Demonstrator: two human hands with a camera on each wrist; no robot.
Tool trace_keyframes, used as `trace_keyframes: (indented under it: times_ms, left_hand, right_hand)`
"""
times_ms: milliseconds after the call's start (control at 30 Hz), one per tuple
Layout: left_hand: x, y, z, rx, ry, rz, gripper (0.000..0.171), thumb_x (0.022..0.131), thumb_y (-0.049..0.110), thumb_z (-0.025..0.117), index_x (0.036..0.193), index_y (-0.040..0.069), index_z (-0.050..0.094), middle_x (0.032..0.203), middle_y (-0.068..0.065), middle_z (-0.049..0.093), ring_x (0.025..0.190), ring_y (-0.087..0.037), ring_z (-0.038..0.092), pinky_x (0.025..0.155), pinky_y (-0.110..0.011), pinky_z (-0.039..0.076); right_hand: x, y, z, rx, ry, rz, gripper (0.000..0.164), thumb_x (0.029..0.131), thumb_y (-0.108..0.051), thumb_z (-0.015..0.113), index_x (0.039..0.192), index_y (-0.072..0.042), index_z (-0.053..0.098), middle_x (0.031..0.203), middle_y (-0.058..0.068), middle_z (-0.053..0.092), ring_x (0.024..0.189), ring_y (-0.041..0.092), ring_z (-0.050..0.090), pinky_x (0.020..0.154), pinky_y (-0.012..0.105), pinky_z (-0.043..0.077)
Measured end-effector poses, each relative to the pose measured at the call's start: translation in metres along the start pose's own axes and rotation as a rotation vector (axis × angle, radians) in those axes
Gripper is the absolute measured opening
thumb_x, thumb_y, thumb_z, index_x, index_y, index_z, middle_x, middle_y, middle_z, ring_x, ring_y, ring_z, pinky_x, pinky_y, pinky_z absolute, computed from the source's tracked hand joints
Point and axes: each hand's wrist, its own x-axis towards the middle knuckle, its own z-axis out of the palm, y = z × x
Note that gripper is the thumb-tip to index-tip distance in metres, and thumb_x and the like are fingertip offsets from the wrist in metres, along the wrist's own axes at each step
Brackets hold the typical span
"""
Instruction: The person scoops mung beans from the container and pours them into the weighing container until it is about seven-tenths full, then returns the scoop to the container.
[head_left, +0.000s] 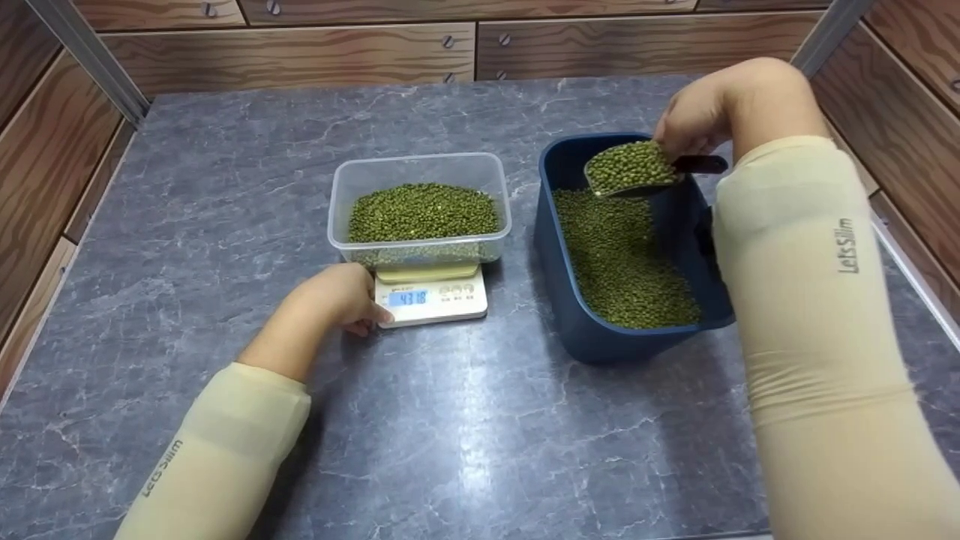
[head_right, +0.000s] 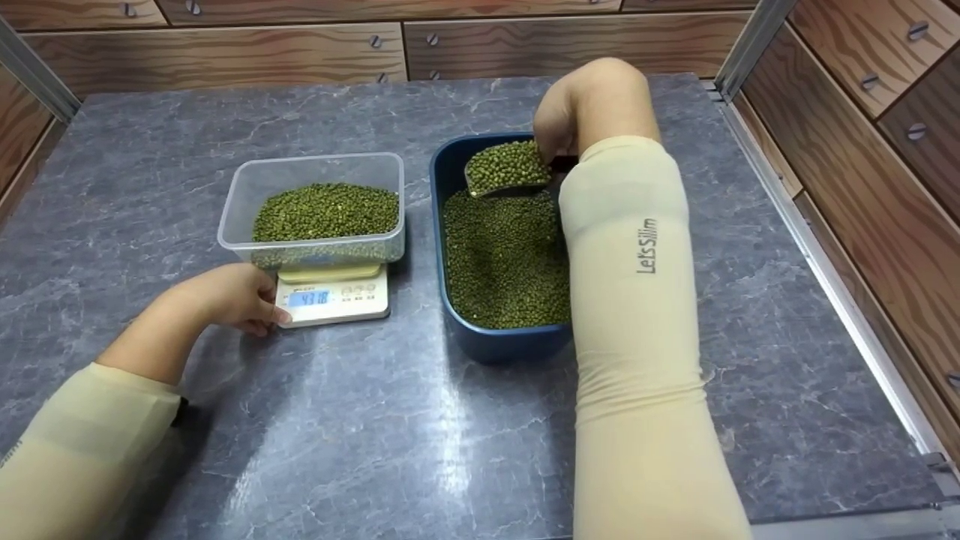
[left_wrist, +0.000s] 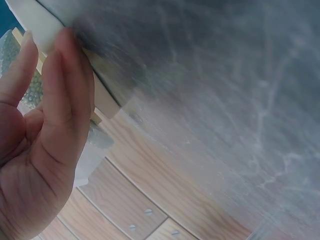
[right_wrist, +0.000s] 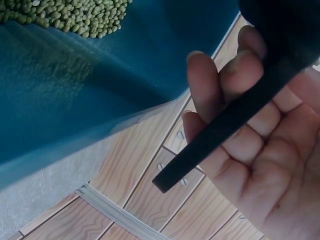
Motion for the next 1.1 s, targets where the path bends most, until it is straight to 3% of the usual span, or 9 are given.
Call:
trace_keyframes:
  times_ms: [433,600,733,967,1100]
  left_hand:
    - [0.000,0.000,0.000,-0.048,-0.004,-0.015,0.021,0.076,0.014,0.073,0.087,0.000,0.062,0.079,-0.012,0.066,0.063,-0.018,0.063,0.065,-0.031,0.053]
    - [-0.001,0.000,0.000,-0.037,-0.001,-0.018,0.022,0.076,0.015,0.073,0.088,0.000,0.062,0.079,-0.012,0.067,0.063,-0.018,0.064,0.065,-0.031,0.053]
    - [-0.003,0.002,0.002,-0.048,0.003,-0.013,0.022,0.076,0.015,0.073,0.088,0.000,0.061,0.080,-0.012,0.066,0.064,-0.018,0.064,0.064,-0.031,0.053]
    - [-0.002,0.004,0.004,-0.046,0.007,0.008,0.020,0.075,0.013,0.073,0.086,0.000,0.061,0.080,-0.012,0.066,0.063,-0.018,0.063,0.063,-0.030,0.053]
    - [-0.002,0.006,0.005,-0.062,0.011,-0.007,0.022,0.074,0.013,0.074,0.087,0.001,0.060,0.082,-0.012,0.064,0.064,-0.018,0.063,0.064,-0.030,0.053]
  right_hand:
    - [0.006,-0.032,-0.003,-0.025,0.005,-0.011,0.030,0.076,0.006,0.037,0.056,-0.016,0.031,0.055,-0.006,0.033,0.051,0.009,0.034,0.056,0.024,0.036]
    - [0.009,-0.054,-0.004,-0.032,-0.019,-0.001,0.024,0.077,0.003,0.039,0.061,-0.014,0.037,0.065,-0.004,0.050,0.067,0.012,0.052,0.072,0.028,0.046]
    - [0.011,-0.073,-0.005,-0.049,-0.037,0.003,0.019,0.079,0.002,0.038,0.067,-0.012,0.044,0.079,0.001,0.061,0.081,0.017,0.059,0.080,0.031,0.047]
    - [0.017,-0.097,0.000,-0.118,-0.029,0.019,0.010,0.084,-0.004,0.037,0.085,-0.005,0.046,0.100,0.007,0.064,0.100,0.023,0.058,0.088,0.034,0.045]
    - [0.022,-0.106,0.006,-0.157,-0.027,0.043,0.027,0.088,-0.009,0.036,0.107,0.001,0.051,0.111,0.012,0.061,0.113,0.026,0.052,0.098,0.037,0.039]
